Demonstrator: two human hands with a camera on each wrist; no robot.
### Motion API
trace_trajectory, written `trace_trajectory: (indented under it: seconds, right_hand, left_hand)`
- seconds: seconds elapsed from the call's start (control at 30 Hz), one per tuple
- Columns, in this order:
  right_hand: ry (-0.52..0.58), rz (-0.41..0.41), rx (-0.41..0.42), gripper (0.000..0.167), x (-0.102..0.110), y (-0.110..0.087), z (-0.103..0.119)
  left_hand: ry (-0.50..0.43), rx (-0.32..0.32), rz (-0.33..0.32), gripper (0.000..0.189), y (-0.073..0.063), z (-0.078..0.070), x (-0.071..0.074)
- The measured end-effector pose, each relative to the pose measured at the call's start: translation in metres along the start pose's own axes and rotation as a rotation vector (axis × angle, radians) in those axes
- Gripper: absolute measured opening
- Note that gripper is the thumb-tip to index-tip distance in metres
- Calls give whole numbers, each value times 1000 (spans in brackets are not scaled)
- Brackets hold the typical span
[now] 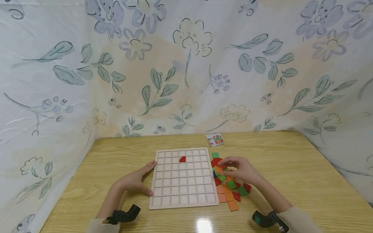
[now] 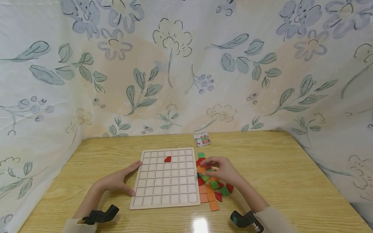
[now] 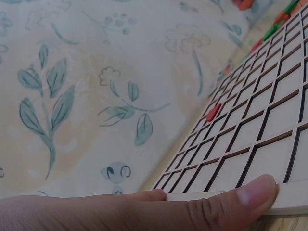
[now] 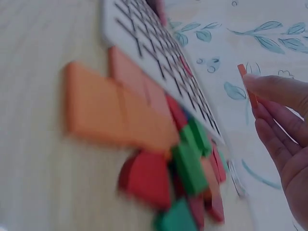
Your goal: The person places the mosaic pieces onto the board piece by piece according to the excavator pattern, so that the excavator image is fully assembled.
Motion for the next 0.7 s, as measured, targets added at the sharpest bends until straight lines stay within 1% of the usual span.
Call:
trace_trajectory:
  seconds: [0.13, 0.27, 0.33, 0.57, 0.7]
  right_hand:
    - [19, 9, 0, 29, -11, 26, -4]
    - [15, 4, -28, 30, -23, 48, -8]
    - [9, -1, -25, 28, -29, 59, -10]
    - [-29, 18, 35, 22, -50, 85, -15]
    - [-83, 40, 74, 19, -56, 97, -18]
  left_hand:
    - [4, 2, -4, 115, 0, 0, 1]
    - [2, 8, -2, 115, 0, -2, 2]
    - [-5, 14, -1, 115, -1, -3, 2]
    - [-22, 8, 8, 114, -1, -3, 1]
    - [-15, -2, 1, 114, -1, -2, 1]
Point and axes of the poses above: each hand's wrist, its own y-axis towards the middle knuckle, its own x-axis out of the back of the hand, z = x × y, the point moved 2 cm from there along y, towards the middle knuckle, and after that the axes turned 14 degrees about y, right-handed, at the moved point
